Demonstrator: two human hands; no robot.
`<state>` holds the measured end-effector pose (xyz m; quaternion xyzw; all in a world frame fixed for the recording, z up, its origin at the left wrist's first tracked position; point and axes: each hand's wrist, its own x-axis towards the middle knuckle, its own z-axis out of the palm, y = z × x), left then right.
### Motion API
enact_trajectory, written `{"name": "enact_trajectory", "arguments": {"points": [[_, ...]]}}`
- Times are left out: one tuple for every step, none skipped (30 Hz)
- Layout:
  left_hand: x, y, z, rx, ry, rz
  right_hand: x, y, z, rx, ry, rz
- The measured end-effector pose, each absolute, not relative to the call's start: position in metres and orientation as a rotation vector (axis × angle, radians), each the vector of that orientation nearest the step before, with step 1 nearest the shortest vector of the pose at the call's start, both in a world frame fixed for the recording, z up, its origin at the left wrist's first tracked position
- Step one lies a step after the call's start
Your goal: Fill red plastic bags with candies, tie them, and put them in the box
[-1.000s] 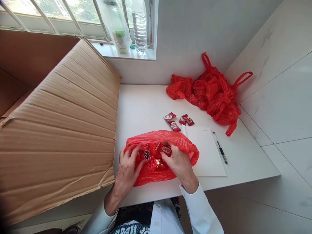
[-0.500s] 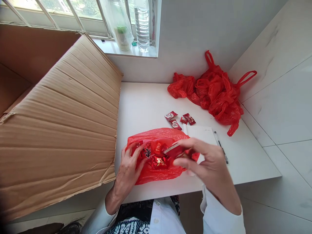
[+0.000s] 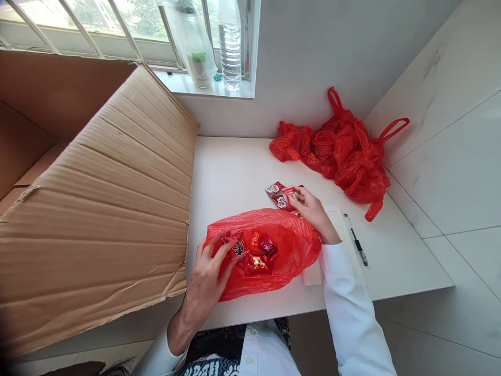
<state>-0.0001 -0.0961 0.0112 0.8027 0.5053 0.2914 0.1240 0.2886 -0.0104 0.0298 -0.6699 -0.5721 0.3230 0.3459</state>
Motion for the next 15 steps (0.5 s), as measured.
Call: {"name": "enact_trajectory", "arguments": {"points": [[0.0,-0.097,0.011,2.341,1.466,0.849,0.283,-0.005,0.029,-1.714,-1.531,0.867],[-0.001,-0.097,0.011,2.34,1.459,0.848,0.278,0.0,0.028,-1.69,-1.581,0.894],[-0.001,-0.098,0.012,2.339,1.453,0.847,0.272,0.005,0.028,-1.668,-1.629,0.918],[-0.001,-0.098,0.012,2.337,1.445,0.843,0.266,0.011,0.028,-1.651,-1.671,0.935],[0.0,-0.099,0.013,2.337,1.438,0.839,0.26,0.015,0.028,-1.639,-1.705,0.946],[0.0,-0.099,0.014,2.336,1.434,0.833,0.256,0.02,0.028,-1.635,-1.73,0.949],[0.0,-0.099,0.015,2.338,1.431,0.825,0.252,0.024,0.028,-1.642,-1.746,0.941],[0.0,-0.1,0.016,2.343,1.428,0.819,0.249,0.028,0.028,-1.661,-1.751,0.919],[0.0,-0.1,0.017,2.35,1.424,0.814,0.247,0.03,0.029,-1.69,-1.747,0.882],[-0.001,-0.1,0.018,2.361,1.418,0.809,0.247,0.031,0.03,-1.724,-1.734,0.833],[-0.002,-0.1,0.019,2.374,1.412,0.813,0.247,0.031,0.033,-1.757,-1.715,0.776],[-0.003,-0.1,0.019,2.388,1.402,0.823,0.248,0.028,0.036,-1.785,-1.693,0.718],[-0.004,-0.1,0.019,2.404,1.389,0.841,0.249,0.022,0.04,-1.805,-1.67,0.668],[-0.006,-0.1,0.019,2.42,1.376,0.863,0.251,0.014,0.046,-1.816,-1.65,0.633],[-0.008,-0.1,0.019,2.438,1.361,0.888,0.252,0.003,0.052,-1.822,-1.635,0.613]]}}
